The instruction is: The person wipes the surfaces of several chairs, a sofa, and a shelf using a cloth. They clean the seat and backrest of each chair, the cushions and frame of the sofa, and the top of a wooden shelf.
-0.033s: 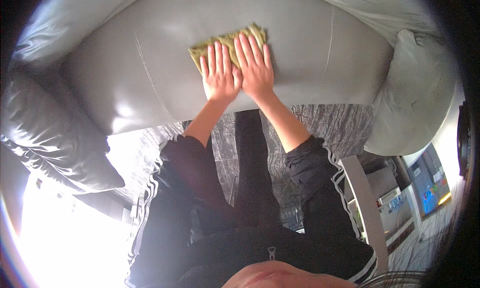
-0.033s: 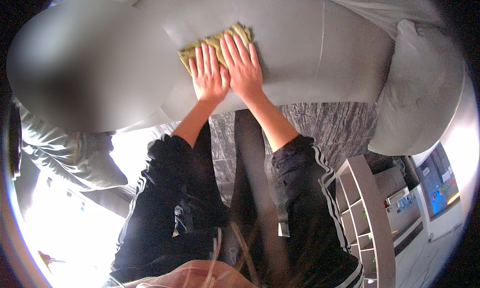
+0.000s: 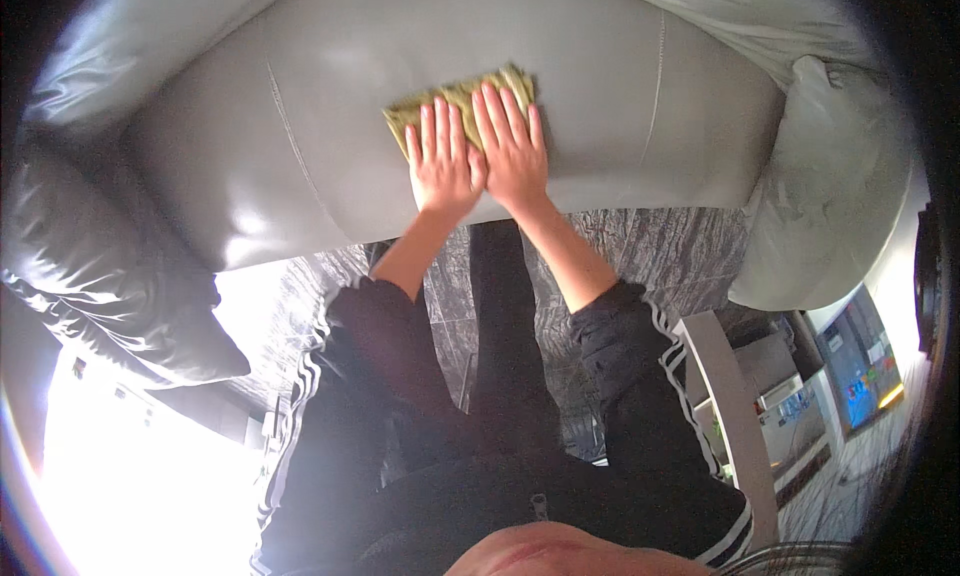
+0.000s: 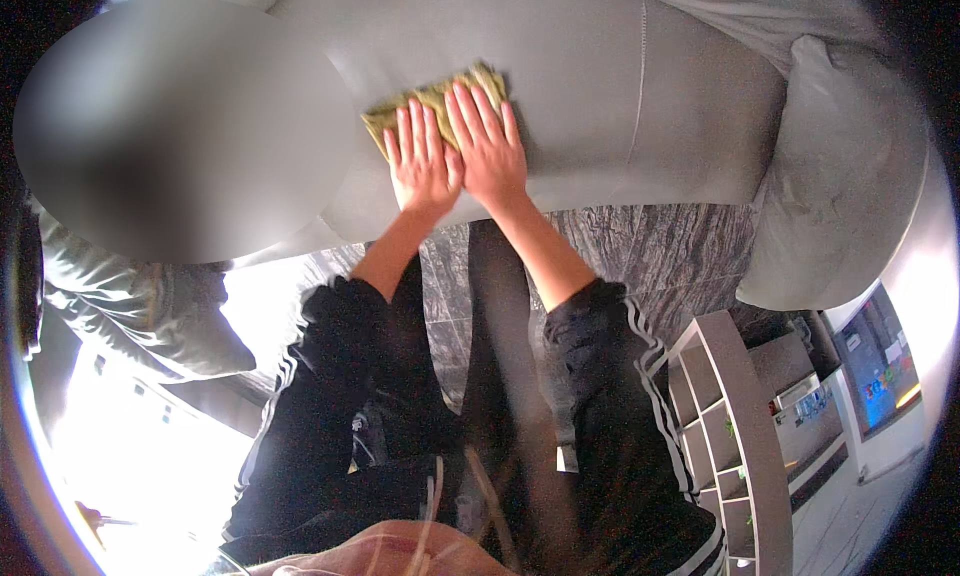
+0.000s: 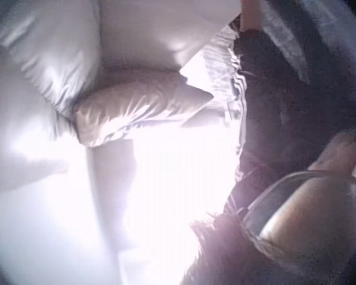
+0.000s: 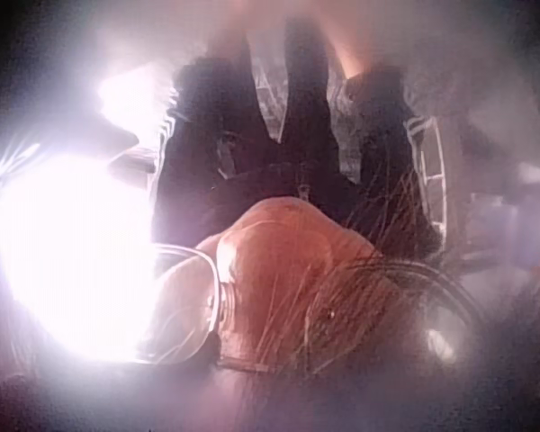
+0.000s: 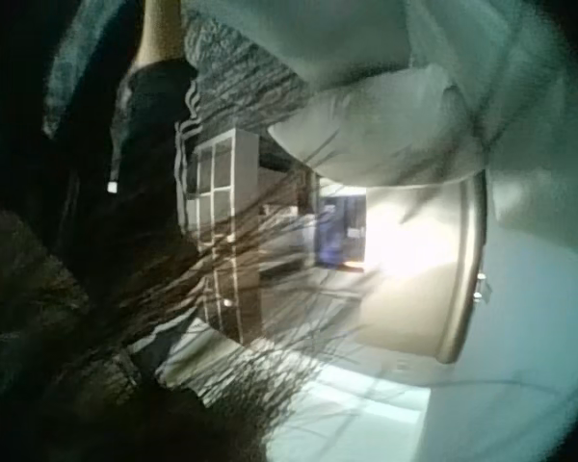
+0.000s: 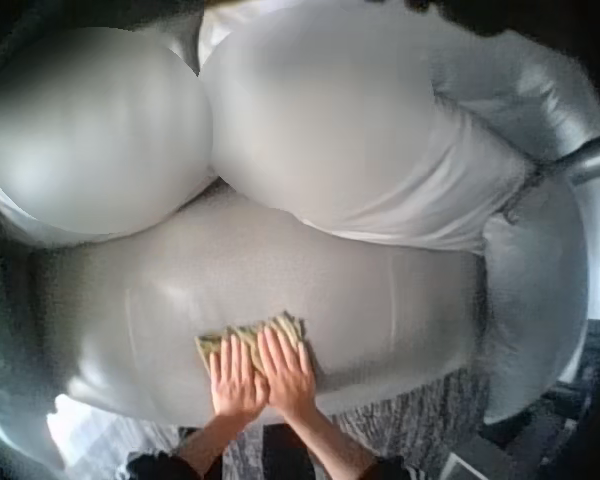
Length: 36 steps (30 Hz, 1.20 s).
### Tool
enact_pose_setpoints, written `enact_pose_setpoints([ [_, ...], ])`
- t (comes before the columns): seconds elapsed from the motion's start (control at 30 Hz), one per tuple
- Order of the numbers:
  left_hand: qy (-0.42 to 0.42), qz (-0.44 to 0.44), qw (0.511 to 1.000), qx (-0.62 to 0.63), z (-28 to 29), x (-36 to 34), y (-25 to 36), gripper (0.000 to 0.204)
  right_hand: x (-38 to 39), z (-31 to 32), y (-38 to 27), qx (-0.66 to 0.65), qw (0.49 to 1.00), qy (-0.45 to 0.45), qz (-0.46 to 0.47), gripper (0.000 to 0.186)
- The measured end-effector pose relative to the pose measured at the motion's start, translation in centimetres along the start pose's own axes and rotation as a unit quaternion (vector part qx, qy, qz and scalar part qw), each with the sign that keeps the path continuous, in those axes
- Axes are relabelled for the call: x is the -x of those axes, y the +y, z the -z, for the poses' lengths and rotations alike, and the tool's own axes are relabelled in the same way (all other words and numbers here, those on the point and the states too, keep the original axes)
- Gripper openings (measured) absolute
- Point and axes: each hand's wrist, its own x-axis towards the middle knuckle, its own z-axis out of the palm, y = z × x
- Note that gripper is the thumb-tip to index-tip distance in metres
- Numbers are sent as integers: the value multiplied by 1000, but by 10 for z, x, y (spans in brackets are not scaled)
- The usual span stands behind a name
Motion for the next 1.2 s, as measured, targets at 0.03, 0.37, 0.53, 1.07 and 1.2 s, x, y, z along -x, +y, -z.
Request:
enact_pose_setpoints([
  [0.03, -25, -9, 1000, -9, -7, 15, 11, 73, 24, -10, 4, 3, 1000, 0, -19, 67],
  [0.37, -41, -16, 998, 44, -19, 28, 46, 78, 67, -32, 41, -22, 998, 49, -42, 67],
  [0.53, 101, -28, 994, 14, 6, -88, 42, 73, -50, 27, 79, -87, 992, 88, -15, 73],
  [1.07, 94, -107, 989, 26, 12, -130, 117, 77, -33, 25, 149, -101, 983, 112, -106, 80],
  [1.2, 14, -114, 993, -14, -4, -61, 136, 76, 44, 8, 135, -73, 985, 68, -140, 75],
])
